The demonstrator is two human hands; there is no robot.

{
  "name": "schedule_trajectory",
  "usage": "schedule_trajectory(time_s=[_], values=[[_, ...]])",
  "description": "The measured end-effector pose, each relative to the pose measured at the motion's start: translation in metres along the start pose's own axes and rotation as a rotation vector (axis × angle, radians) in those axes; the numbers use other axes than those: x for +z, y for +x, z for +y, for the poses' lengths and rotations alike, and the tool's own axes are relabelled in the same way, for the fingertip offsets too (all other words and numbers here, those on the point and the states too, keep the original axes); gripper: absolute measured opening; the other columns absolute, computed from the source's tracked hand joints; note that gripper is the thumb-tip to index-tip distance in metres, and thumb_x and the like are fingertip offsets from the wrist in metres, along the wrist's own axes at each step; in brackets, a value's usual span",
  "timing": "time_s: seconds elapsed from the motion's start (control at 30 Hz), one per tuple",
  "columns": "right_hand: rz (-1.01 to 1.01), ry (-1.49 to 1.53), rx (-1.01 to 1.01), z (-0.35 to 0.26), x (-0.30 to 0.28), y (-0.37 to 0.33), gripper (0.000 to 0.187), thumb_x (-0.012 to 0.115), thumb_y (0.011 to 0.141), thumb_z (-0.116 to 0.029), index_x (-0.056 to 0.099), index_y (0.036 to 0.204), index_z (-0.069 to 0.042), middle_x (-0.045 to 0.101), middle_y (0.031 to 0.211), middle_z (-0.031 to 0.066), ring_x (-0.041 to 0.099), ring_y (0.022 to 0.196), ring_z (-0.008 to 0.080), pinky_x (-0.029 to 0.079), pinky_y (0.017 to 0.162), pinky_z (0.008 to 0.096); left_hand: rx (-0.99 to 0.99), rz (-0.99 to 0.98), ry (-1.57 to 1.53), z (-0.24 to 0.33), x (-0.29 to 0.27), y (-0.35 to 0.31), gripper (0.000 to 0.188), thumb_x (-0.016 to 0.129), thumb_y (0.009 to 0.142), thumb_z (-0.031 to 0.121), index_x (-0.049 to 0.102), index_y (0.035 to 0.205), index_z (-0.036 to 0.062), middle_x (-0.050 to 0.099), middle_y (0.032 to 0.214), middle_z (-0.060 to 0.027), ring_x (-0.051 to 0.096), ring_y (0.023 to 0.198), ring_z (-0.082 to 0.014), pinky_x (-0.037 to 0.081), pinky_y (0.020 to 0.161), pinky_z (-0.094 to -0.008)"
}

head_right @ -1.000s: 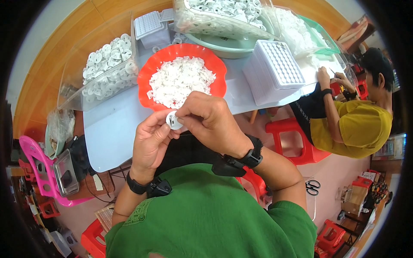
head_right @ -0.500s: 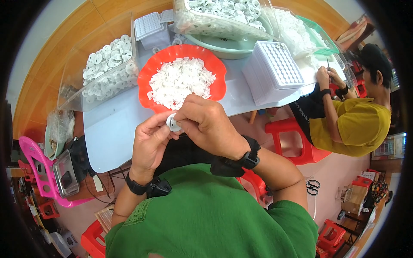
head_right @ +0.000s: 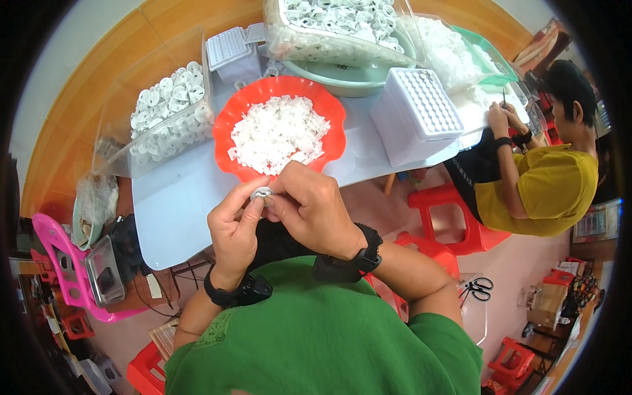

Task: Assembling small plastic components at a workstation.

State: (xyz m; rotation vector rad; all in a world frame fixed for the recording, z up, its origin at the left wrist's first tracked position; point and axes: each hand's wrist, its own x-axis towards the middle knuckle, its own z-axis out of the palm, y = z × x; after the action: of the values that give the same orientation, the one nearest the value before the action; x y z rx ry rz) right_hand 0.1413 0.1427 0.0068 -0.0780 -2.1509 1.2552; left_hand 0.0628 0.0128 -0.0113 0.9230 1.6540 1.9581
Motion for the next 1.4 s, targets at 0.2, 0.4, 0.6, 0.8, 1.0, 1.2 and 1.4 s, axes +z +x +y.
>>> schedule_trajectory(time_s=[0.2,0.4,0.6,0.8,1.0,1.2,1.4], values=[[0.034,-0.006,-0.119,0.001,0.003,-0.003,0.014,0.065,0.071,0.006,0.053,0.075,-0.001,0.053,0.068,0.0106,0.054,0.056,0.0236,0.041,0.049,0.0313,0.076,0.017,-0.008,0.000,0.001,-0.001,0.023,0.049,0.089,-0.007,0.060,0.109,-0.0062,0.062,0.091,-0.0110,0.061,0.072,-0.0125,0.052,0.064,-0.0238],[0.021,0.049,-0.079,0.000,0.003,-0.006,0.013,0.064,0.072,0.008,0.055,0.076,0.000,0.053,0.068,0.0099,0.055,0.058,0.0227,0.042,0.051,0.0307,0.080,0.015,0.057,0.004,0.003,-0.004,0.022,0.050,0.089,-0.007,0.060,0.108,-0.0076,0.062,0.088,-0.0100,0.061,0.071,-0.0127,0.052,0.063,-0.0236],[-0.025,0.092,-0.028,0.003,0.004,-0.006,0.010,0.063,0.074,0.008,0.057,0.078,0.001,0.054,0.068,0.0093,0.056,0.058,0.0194,0.043,0.050,0.0285,0.088,0.041,0.165,0.006,0.005,-0.005,0.022,0.050,0.089,-0.006,0.060,0.109,-0.0070,0.063,0.089,-0.0106,0.061,0.070,-0.0130,0.052,0.063,-0.0236],[-0.031,0.141,0.028,-0.008,0.002,0.000,0.009,0.062,0.078,0.006,0.058,0.083,0.001,0.055,0.070,0.0075,0.058,0.060,0.0150,0.044,0.052,0.0262,-0.004,0.057,-0.004,0.012,0.002,-0.004,0.025,0.050,0.090,-0.004,0.058,0.113,-0.0052,0.063,0.090,-0.0099,0.061,0.070,-0.0117,0.051,0.065,-0.0232],[0.010,-0.014,-0.169,-0.015,0.000,0.000,0.013,0.064,0.076,0.007,0.058,0.087,0.002,0.054,0.073,0.0090,0.057,0.058,0.0172,0.043,0.050,0.0271,0.115,0.042,0.079,0.016,0.002,-0.006,0.025,0.050,0.090,-0.004,0.058,0.114,-0.0052,0.062,0.095,-0.0107,0.060,0.074,-0.0111,0.051,0.066,-0.0230],[0.108,0.049,-0.249,-0.008,0.004,-0.008,0.014,0.061,0.073,0.010,0.059,0.085,0.004,0.058,0.073,0.0101,0.056,0.057,0.0151,0.040,0.048,0.0255,0.213,0.020,0.176,0.022,0.006,-0.006,0.023,0.051,0.090,-0.004,0.059,0.111,-0.0063,0.062,0.097,-0.0112,0.060,0.079,-0.0112,0.051,0.069,-0.0228],[0.104,0.001,-0.220,-0.006,-0.004,-0.009,0.014,0.059,0.076,0.011,0.059,0.088,0.004,0.059,0.072,0.0100,0.059,0.058,0.0140,0.042,0.050,0.0234,0.187,0.013,0.153,0.017,0.013,-0.002,0.024,0.051,0.088,-0.006,0.059,0.111,-0.0054,0.063,0.093,-0.0101,0.060,0.075,-0.0116,0.051,0.067,-0.0230]])
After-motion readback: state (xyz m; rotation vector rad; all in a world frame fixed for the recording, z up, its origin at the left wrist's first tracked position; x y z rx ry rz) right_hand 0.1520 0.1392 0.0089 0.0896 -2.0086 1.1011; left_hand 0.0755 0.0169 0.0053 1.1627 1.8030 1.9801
